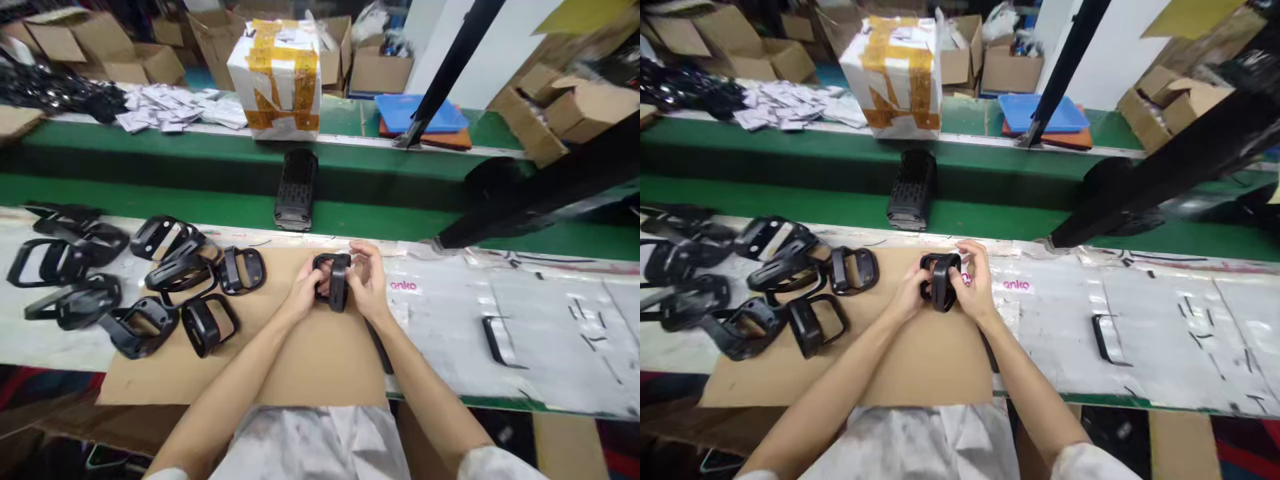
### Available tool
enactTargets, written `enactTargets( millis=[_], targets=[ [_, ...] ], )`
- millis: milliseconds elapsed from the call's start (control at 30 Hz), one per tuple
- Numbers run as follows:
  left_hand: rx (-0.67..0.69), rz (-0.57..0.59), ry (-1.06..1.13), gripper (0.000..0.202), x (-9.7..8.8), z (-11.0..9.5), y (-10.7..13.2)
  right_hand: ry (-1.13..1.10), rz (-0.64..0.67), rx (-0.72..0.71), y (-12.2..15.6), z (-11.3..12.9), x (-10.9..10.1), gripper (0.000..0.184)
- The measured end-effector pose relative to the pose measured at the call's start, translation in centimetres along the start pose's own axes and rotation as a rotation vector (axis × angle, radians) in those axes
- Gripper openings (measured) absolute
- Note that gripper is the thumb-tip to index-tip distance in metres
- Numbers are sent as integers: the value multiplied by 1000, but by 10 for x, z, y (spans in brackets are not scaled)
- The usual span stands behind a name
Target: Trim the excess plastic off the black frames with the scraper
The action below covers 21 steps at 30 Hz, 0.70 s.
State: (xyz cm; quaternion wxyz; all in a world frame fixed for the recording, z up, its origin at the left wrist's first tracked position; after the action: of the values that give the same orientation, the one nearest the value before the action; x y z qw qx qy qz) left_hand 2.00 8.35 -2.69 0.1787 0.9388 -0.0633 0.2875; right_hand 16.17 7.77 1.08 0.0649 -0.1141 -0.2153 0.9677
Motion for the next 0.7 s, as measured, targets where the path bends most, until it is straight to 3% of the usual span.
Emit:
enactTargets(
  millis=[100, 200, 433, 567, 700],
  targets=[
    [42, -22, 33, 26, 1, -2, 0, -45, 203, 59, 4, 3, 12, 72],
    [44, 5, 68, 26, 3, -3, -1, 15, 309, 20, 6, 12, 20, 87],
    [11, 113, -23, 43, -8, -7, -5, 29, 269, 10, 1, 17, 18, 76],
    [-163, 196, 129, 46, -6, -2, -2, 13, 291, -47, -1, 25, 17, 77],
    [-308, 243, 272, 36, 0, 1, 3, -76, 308, -5, -1, 25, 17, 80]
  ],
)
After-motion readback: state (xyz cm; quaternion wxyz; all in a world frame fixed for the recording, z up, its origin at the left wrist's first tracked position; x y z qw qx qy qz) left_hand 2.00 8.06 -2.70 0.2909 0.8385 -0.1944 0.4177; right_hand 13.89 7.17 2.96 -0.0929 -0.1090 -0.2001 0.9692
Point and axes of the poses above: each hand's wrist, its own y-axis away from the middle knuckle, its own x-axis out of the palm, z = x × y, the point moved 9 cm from there along -y, towards the middle knuckle, and after that the axes turned 3 degrees about y, right-handed, at the moved point
